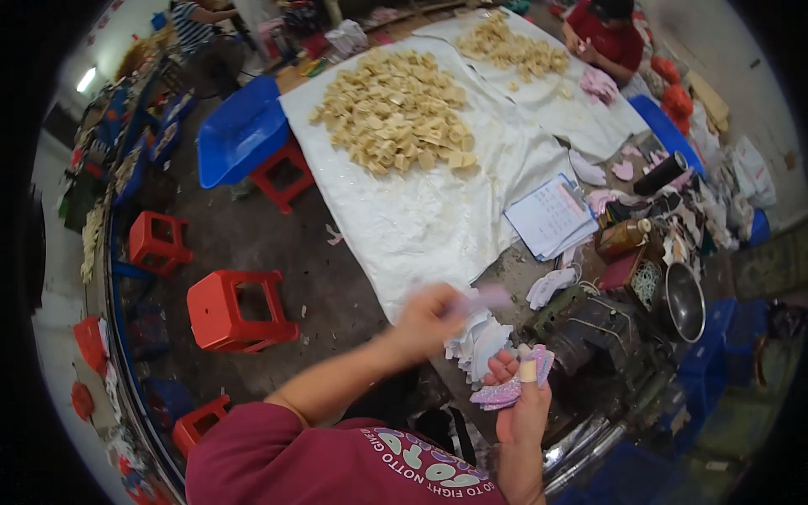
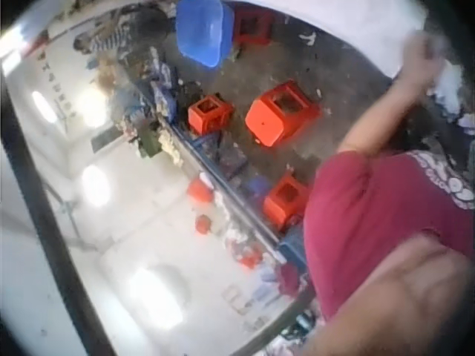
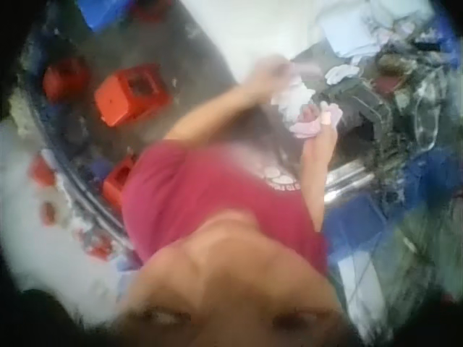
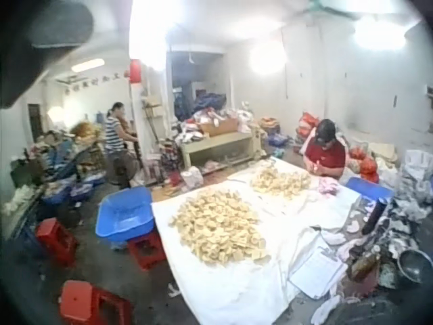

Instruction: The person wraps small, pale food items individually in colorful paper using a metal rolling machine. They feed the paper and food into the rollers, which fold the paper around the item, and then place the finished wrapped units onto a white cloth on the table. The person also handles a wooden stick and a pile of finished items during the process.

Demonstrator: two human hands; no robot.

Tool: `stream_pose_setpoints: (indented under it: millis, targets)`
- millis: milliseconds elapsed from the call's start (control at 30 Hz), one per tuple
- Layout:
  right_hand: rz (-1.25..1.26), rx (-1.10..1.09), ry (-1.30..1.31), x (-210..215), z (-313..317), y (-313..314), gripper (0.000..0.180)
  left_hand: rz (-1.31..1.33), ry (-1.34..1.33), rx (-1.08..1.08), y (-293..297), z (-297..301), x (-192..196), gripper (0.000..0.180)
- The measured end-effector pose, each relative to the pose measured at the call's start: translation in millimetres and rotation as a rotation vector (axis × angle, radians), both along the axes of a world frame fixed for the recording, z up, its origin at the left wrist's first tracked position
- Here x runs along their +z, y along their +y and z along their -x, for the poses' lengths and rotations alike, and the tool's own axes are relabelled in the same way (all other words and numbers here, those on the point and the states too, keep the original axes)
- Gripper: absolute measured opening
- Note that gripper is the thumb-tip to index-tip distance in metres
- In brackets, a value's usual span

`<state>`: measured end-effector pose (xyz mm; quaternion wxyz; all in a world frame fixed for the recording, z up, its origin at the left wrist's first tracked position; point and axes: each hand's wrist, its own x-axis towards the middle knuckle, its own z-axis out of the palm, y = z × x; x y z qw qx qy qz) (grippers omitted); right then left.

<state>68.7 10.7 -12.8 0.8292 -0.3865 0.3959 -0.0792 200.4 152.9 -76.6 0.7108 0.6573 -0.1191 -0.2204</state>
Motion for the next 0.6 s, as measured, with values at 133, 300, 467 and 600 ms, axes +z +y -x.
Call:
stream_pose_setpoints:
  millis: [133, 300, 467, 600]
  targets:
    - [0.068, -0.017, -0.262, 15, 47, -17, 0.050, -0.038, -0.592, -0.131, -51, 109, 74, 0.026]
    - [0.213, 0.110, -0.420, 43, 119, -42, 0.053, -0.079, -0.797, -0.150, -71, 177, 100, 0.033]
    - [0.300, 0.029, -0.438, 69, 164, -80, 0.046, 0.213, -0.596, -0.238, -73, 218, 126, 0.024]
    - [0.407, 0.074, -0.392, 85, 188, -99, 0.053, 0.274, -0.044, -0.294, -82, 209, 118, 0.017]
